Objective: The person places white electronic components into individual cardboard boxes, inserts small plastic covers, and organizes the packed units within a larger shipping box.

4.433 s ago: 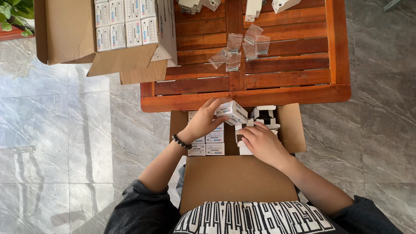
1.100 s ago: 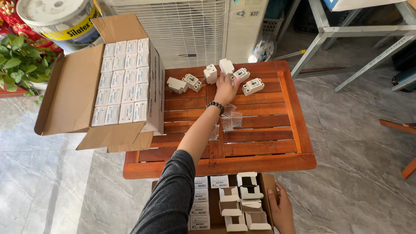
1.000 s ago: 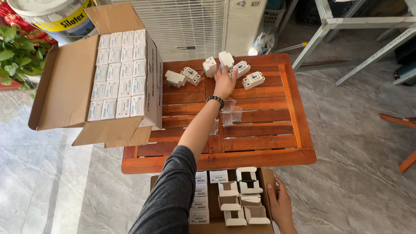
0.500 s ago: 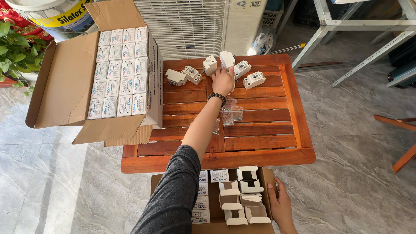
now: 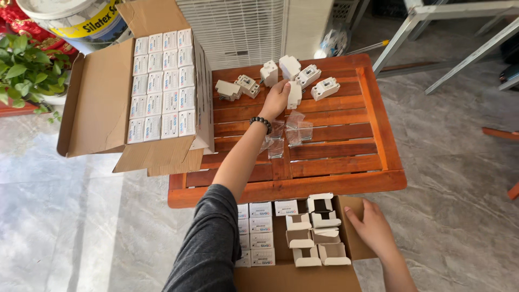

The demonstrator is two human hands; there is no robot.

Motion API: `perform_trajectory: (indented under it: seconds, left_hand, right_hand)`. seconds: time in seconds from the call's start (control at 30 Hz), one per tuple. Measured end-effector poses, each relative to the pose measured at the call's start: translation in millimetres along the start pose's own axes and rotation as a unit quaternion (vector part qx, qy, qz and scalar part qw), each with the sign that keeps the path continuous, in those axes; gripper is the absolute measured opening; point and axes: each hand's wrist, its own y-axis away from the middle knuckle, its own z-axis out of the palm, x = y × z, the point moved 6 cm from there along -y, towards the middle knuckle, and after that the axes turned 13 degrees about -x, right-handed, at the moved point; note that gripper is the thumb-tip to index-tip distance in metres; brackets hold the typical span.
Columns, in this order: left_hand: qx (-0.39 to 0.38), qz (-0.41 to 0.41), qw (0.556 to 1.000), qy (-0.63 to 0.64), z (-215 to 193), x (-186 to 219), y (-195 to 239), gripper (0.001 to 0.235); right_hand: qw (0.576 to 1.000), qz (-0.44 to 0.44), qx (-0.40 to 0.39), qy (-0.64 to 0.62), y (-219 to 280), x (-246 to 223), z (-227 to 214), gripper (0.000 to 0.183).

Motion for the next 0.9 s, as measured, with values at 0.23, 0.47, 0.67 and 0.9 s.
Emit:
perform_trajectory:
  seconds: [0.23, 0.47, 0.67, 0.9]
  left_hand:
    - [0.065, -0.054, 0.993, -0.078, 21, -31, -58, 0.066]
    - [0.058, -0.001, 0.998, 0.025, -1, -10, -15, 0.051]
    - [0.071, 0.031, 0.992, 0.103, -32, 51, 103, 0.030]
    - [0.031, 0.024, 0.953, 0.300, -13, 82, 225, 0.025]
  right_hand:
    - [0.995, -0.020, 0.006, -0.096, 8, 1, 18, 0.085]
    - [0.998, 0.020, -0.043, -0.048, 2, 9, 8, 0.092]
    - [0.997, -0.044, 0.035, 0.055, 11, -41, -64, 0.087]
    - [0.852, -0.366, -0.045, -0.372, 2, -191, -82, 0.044]
